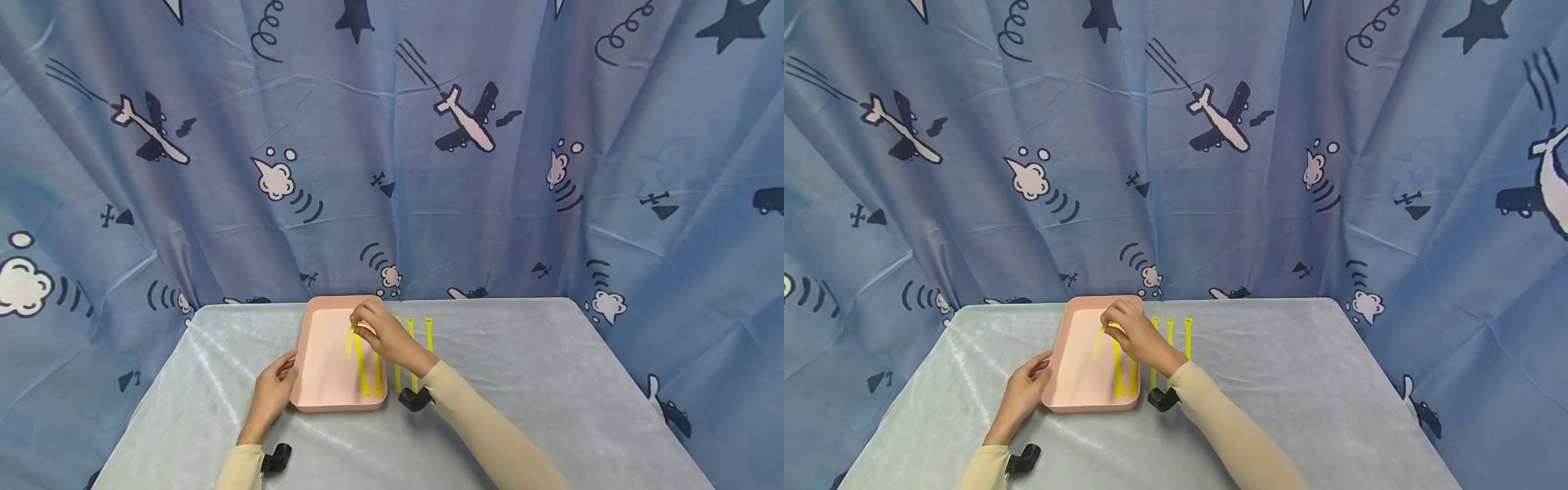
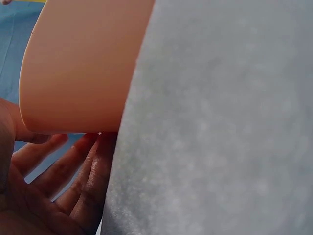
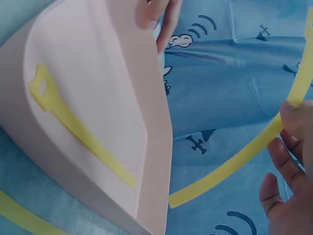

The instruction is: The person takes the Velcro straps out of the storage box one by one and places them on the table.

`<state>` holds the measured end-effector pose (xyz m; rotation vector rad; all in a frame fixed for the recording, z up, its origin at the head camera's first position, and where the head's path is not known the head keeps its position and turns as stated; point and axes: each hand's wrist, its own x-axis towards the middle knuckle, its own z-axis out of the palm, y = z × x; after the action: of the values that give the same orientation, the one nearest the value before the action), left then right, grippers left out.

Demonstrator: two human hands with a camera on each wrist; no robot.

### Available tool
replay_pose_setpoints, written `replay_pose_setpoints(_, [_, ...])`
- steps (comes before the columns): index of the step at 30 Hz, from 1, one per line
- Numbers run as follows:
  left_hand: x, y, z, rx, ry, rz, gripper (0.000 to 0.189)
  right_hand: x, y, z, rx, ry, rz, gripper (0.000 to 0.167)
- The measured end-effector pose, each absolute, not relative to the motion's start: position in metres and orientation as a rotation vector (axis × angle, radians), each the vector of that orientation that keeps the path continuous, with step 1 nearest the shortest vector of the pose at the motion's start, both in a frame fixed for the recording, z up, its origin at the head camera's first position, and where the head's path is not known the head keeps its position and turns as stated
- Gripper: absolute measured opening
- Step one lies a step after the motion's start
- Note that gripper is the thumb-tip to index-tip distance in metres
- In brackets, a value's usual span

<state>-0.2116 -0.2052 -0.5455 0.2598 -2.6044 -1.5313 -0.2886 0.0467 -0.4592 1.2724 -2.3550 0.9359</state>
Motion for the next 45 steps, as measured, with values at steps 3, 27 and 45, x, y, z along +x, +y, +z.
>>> replay_pose_setpoints(3, [-0.212,-0.205,-0.545,0.258,-2.609,-1.531,0.042,-0.286,0.050,-0.457,1.232,-2.352,1.031,0.012])
replay_pose_setpoints(27, [-0.210,-0.203,-0.543,0.255,-2.625,-1.515,0.042,-0.274,0.102,-0.440,0.536,-2.343,1.911,0.010])
replay_pose_setpoints(45, [-0.211,-0.206,-0.540,0.270,-2.639,-1.541,0.043,-0.282,0.140,-0.479,0.221,-2.239,2.119,0.033])
